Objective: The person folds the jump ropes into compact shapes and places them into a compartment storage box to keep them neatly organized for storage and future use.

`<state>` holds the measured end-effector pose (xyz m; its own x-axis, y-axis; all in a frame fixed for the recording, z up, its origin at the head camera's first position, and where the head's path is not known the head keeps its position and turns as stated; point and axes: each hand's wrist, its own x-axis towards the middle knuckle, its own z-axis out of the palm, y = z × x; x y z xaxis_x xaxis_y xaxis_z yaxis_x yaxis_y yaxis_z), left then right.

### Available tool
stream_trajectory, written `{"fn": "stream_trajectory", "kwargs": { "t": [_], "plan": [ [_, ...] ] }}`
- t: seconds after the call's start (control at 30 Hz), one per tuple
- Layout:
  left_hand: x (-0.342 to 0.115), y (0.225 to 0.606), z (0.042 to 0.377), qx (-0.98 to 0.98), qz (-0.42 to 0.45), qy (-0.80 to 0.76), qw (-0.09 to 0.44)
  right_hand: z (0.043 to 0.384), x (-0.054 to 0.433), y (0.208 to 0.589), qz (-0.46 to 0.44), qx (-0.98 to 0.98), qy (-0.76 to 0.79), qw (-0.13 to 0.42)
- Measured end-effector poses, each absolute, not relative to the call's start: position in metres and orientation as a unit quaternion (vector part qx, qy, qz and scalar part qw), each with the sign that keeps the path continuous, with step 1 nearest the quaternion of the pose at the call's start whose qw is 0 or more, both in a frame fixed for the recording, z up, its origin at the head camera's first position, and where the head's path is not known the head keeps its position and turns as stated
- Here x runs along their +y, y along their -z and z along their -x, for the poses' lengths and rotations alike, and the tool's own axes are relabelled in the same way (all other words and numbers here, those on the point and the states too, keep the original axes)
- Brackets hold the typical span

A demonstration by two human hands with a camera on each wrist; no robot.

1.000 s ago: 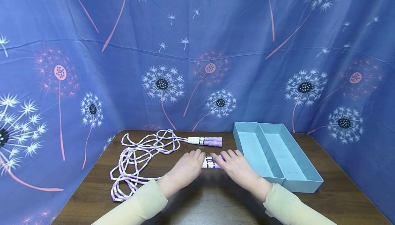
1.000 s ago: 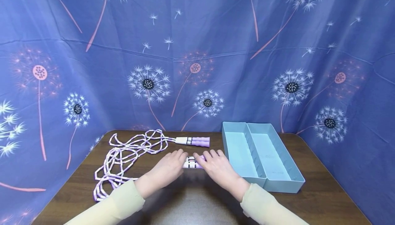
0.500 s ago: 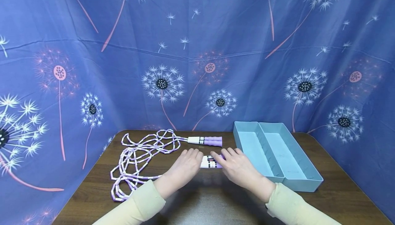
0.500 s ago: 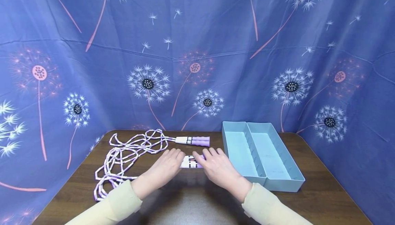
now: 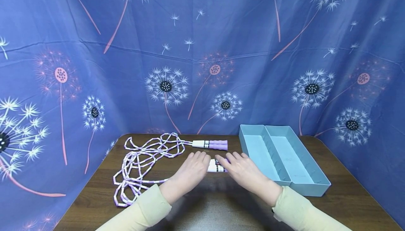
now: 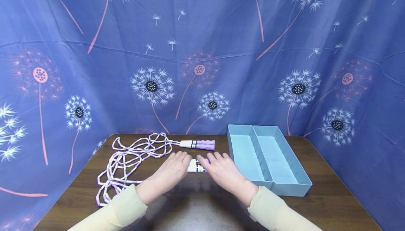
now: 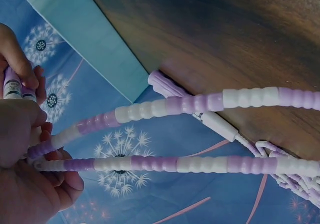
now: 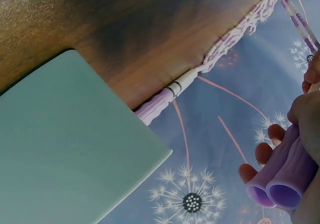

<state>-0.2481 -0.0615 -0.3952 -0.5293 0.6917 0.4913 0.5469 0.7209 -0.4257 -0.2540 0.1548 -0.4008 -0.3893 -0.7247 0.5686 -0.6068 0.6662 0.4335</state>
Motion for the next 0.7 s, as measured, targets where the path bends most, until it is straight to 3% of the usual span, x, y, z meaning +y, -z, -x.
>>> {"fn": "stream_trajectory", "kwargs": {
  "t": [0.3,0.7],
  "plan": [
    [-0.059,0.393,0.248,-0.865,0.355,-0.101,0.339,0.253,0.154,0.395,-0.398,-0.827,0.073,0.391],
    [-0.056,0.391,0.248,-0.861,0.351,-0.098,0.355,0.251,0.151,0.391,-0.386,-0.846,0.068,0.361]
  ]
}}
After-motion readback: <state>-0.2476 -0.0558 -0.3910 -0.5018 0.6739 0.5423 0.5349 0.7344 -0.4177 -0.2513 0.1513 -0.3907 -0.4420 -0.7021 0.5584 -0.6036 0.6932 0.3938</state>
